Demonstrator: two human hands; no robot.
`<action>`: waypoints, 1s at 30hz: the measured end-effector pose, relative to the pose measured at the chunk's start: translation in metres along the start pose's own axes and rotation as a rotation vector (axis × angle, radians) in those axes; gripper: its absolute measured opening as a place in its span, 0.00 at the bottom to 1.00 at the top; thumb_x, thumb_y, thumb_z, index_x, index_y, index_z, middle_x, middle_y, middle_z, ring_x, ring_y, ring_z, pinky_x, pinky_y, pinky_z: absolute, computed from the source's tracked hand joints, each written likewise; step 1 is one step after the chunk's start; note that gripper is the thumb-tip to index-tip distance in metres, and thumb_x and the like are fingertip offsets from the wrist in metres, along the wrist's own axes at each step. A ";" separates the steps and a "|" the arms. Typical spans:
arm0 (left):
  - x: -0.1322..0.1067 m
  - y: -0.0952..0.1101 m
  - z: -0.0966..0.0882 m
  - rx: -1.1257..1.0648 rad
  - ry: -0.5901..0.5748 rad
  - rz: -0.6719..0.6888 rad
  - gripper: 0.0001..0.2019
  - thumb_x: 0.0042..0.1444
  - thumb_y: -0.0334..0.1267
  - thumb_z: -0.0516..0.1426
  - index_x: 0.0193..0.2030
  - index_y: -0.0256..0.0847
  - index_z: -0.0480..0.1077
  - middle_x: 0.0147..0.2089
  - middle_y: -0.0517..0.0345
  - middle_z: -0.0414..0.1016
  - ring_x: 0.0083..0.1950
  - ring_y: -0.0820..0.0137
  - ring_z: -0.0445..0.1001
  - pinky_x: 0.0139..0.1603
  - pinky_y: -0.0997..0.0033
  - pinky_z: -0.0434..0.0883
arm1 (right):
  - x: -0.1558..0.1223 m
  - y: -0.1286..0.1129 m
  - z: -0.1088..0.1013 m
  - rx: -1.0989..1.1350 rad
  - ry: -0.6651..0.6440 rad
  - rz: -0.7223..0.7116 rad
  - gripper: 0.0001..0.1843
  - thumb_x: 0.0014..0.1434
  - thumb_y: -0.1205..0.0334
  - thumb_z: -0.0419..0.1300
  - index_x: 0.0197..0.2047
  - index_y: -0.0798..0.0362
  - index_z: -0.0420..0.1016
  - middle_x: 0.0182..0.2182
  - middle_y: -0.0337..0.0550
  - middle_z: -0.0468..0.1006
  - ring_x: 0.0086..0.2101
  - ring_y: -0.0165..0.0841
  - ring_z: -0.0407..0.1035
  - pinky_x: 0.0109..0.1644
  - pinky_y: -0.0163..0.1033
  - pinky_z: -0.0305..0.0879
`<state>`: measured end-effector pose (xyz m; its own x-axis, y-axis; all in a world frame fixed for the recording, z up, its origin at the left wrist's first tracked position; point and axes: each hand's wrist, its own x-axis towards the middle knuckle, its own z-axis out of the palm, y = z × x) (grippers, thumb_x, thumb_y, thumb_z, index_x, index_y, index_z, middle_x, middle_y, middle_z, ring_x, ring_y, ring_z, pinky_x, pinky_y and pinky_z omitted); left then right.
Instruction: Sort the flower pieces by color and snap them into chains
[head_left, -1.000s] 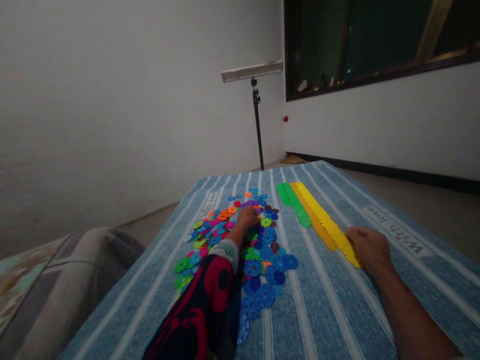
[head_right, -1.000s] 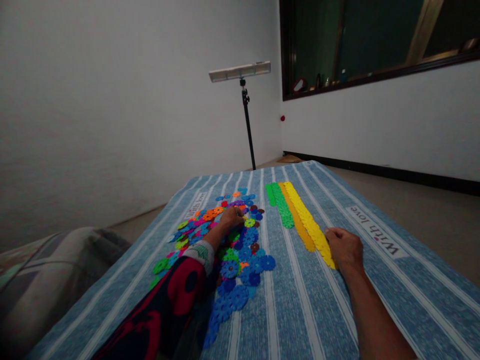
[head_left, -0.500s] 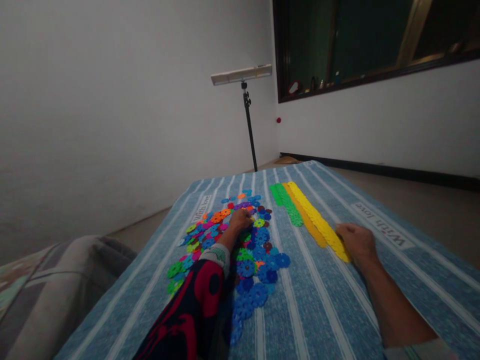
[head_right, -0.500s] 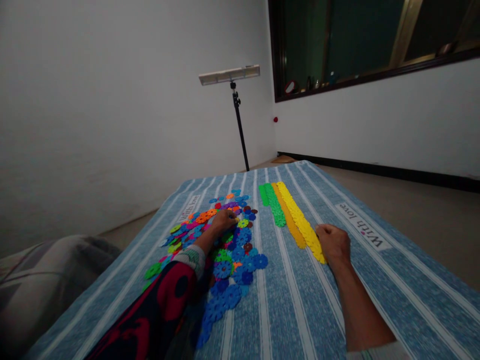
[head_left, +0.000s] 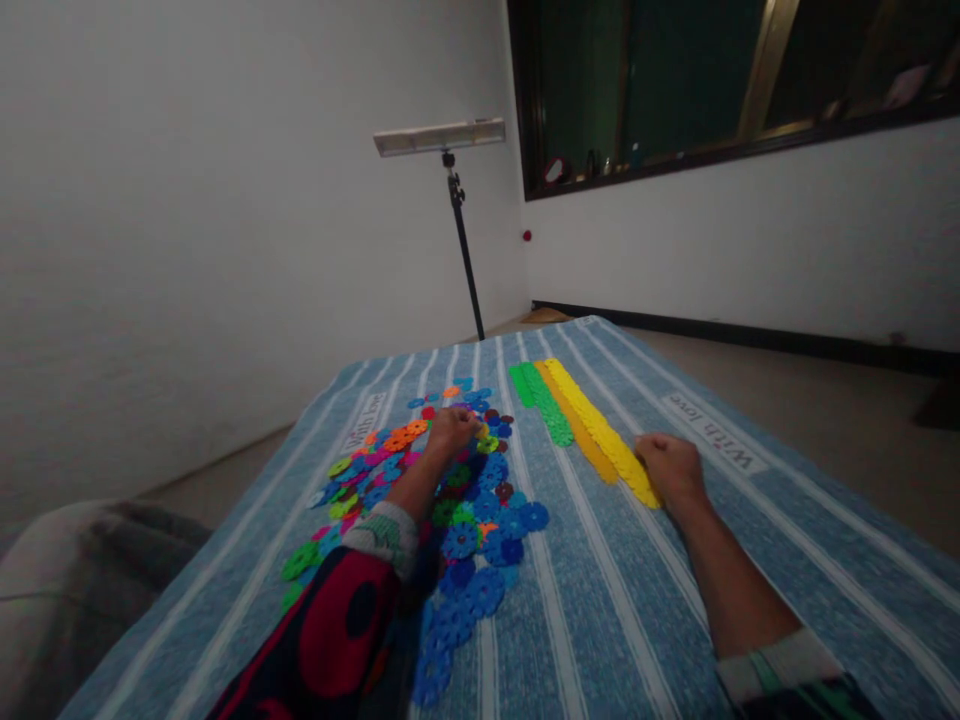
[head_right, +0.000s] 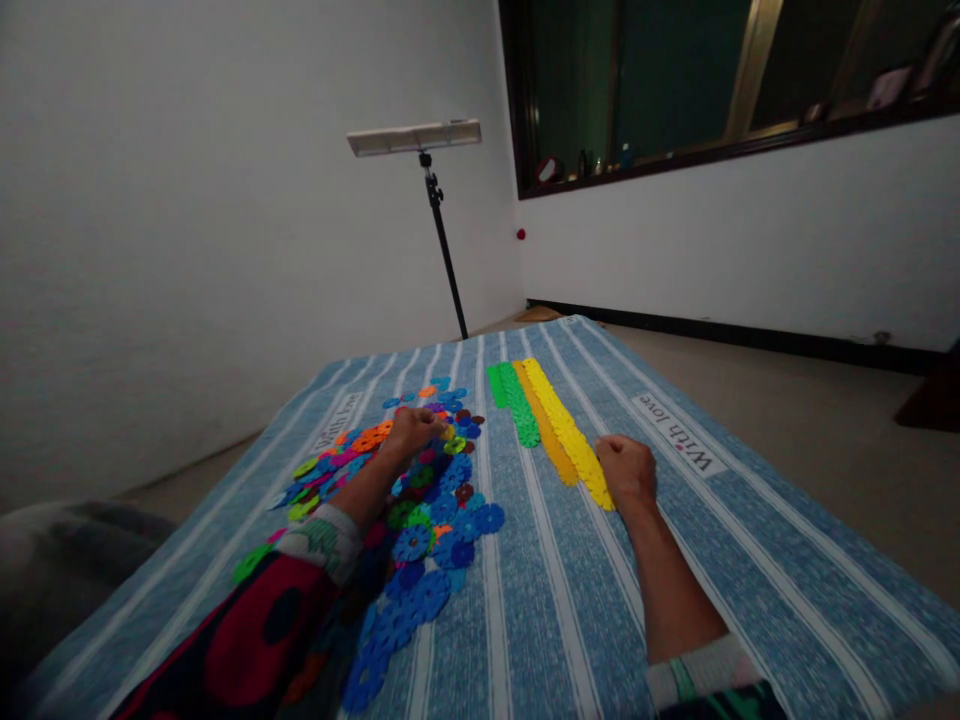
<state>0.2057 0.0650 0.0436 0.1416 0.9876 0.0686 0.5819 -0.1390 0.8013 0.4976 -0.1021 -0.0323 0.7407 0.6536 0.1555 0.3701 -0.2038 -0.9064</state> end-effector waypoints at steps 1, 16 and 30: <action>-0.006 0.006 0.009 -0.027 -0.043 0.026 0.08 0.43 0.35 0.61 0.20 0.38 0.66 0.21 0.62 0.68 0.25 0.73 0.67 0.27 0.74 0.64 | 0.000 0.001 0.000 0.002 0.004 -0.005 0.21 0.45 0.48 0.56 0.26 0.56 0.82 0.22 0.45 0.79 0.27 0.39 0.71 0.30 0.39 0.61; -0.081 0.060 0.152 0.088 -0.355 0.196 0.07 0.44 0.27 0.58 0.19 0.38 0.68 0.20 0.62 0.67 0.25 0.75 0.67 0.26 0.76 0.61 | 0.001 0.003 0.001 0.030 -0.023 0.020 0.20 0.47 0.48 0.57 0.27 0.56 0.82 0.23 0.43 0.79 0.27 0.37 0.71 0.29 0.37 0.60; -0.102 0.073 0.136 0.376 -0.294 0.294 0.09 0.52 0.30 0.55 0.34 0.39 0.77 0.39 0.53 0.81 0.41 0.67 0.76 0.40 0.70 0.68 | -0.002 0.000 -0.002 -0.008 -0.039 0.028 0.23 0.46 0.48 0.56 0.30 0.59 0.84 0.23 0.44 0.79 0.27 0.39 0.71 0.29 0.38 0.60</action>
<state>0.3426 -0.0554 0.0148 0.5266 0.8489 0.0453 0.7222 -0.4749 0.5030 0.4974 -0.1050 -0.0317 0.7289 0.6750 0.1143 0.3539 -0.2286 -0.9069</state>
